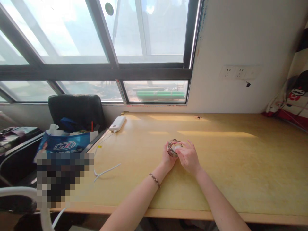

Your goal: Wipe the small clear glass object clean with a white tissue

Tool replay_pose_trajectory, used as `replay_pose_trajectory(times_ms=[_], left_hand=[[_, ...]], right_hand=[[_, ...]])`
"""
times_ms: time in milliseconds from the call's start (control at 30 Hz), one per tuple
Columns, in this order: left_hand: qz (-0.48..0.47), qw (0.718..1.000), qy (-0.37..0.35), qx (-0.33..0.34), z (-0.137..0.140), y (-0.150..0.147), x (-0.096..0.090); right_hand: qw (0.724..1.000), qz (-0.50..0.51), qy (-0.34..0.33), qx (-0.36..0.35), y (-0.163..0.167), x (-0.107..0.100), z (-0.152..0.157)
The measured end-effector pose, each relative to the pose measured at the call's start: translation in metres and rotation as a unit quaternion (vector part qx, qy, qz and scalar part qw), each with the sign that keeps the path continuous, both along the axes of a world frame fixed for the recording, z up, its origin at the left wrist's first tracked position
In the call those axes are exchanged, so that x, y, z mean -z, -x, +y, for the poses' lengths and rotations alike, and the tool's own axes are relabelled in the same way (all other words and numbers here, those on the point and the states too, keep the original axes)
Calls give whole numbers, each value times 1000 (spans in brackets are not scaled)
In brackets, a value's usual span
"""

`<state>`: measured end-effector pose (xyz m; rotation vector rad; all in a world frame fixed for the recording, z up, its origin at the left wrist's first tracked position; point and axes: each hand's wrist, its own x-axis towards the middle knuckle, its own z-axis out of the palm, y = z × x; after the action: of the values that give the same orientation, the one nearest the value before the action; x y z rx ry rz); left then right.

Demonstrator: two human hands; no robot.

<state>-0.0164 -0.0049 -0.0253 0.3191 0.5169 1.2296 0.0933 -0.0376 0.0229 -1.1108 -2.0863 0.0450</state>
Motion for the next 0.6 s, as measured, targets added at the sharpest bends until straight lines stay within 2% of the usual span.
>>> replay_pose_trajectory(times_ms=[133, 433, 500, 600], left_hand=[[-4, 1000, 10, 16, 0, -1, 0], [25, 998, 40, 44, -5, 2, -6], [32, 998, 36, 46, -6, 2, -8], [37, 998, 26, 54, -6, 1, -11]], right_hand=[[998, -15, 10, 59, 4, 5, -2], [992, 67, 82, -73, -2, 3, 0], [990, 88, 83, -74, -4, 3, 1], [992, 94, 71, -40, -5, 5, 3]])
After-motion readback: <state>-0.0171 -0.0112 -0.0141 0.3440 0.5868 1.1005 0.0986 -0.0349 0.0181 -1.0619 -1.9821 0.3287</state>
